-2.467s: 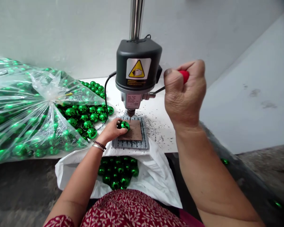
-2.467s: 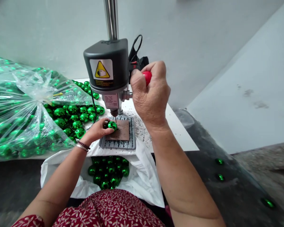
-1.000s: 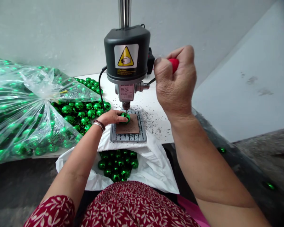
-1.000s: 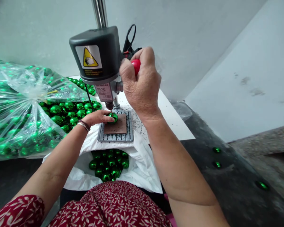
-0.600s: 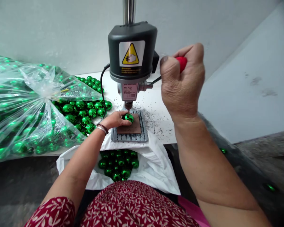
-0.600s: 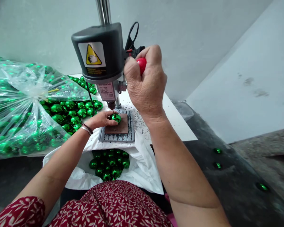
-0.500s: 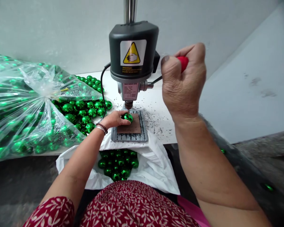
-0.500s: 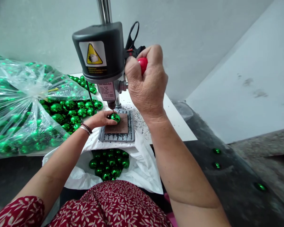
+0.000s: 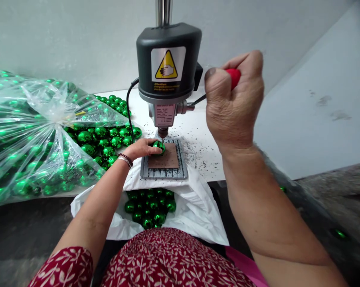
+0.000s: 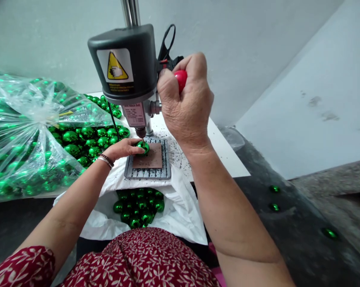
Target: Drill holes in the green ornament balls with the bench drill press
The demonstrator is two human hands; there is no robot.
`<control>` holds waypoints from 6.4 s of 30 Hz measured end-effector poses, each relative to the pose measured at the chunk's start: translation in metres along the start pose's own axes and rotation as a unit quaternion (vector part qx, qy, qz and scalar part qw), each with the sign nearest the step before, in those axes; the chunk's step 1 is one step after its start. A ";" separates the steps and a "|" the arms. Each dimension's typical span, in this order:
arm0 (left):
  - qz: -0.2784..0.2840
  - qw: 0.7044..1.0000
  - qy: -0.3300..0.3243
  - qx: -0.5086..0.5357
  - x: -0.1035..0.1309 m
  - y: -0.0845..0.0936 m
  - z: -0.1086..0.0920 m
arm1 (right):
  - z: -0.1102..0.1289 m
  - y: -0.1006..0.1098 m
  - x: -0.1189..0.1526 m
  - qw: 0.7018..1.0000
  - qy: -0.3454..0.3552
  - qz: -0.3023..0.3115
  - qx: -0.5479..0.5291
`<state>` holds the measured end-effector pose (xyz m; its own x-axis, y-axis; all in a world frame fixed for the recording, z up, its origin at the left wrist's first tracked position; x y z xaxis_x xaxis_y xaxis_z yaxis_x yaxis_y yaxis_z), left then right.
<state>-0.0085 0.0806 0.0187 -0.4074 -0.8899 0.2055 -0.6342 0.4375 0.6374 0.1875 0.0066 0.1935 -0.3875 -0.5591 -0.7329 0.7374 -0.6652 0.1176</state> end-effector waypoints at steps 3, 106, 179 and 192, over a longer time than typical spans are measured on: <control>0.015 1.000 -0.016 -0.012 0.000 0.000 -0.004 | 0.000 0.000 0.000 1.000 -0.006 0.002 -0.006; -0.151 0.983 0.017 0.105 0.088 0.006 0.000 | -0.012 0.002 0.008 0.994 0.098 -0.037 0.021; -0.228 0.970 -0.051 0.060 0.035 -0.053 -0.009 | -0.018 0.020 0.053 0.984 0.155 -0.020 0.089; -0.229 0.967 -0.063 0.092 0.034 -0.054 -0.007 | -0.037 0.015 0.080 0.966 0.230 -0.056 0.106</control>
<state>0.0165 0.0255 -0.0040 -0.1255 -0.9781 -0.1659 -0.8687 0.0275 0.4945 0.1879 -0.0298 0.1122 -0.1354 -0.2310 -0.9635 0.5564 -0.8223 0.1190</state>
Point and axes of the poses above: each hand's wrist, its own x-axis away from the middle knuckle, its own y-axis out of the back of the hand, z = x × y, the point moved 4 cm from there along -x, towards the middle knuckle, and after that the axes turned 3 degrees about -z, right-handed, at the moved point
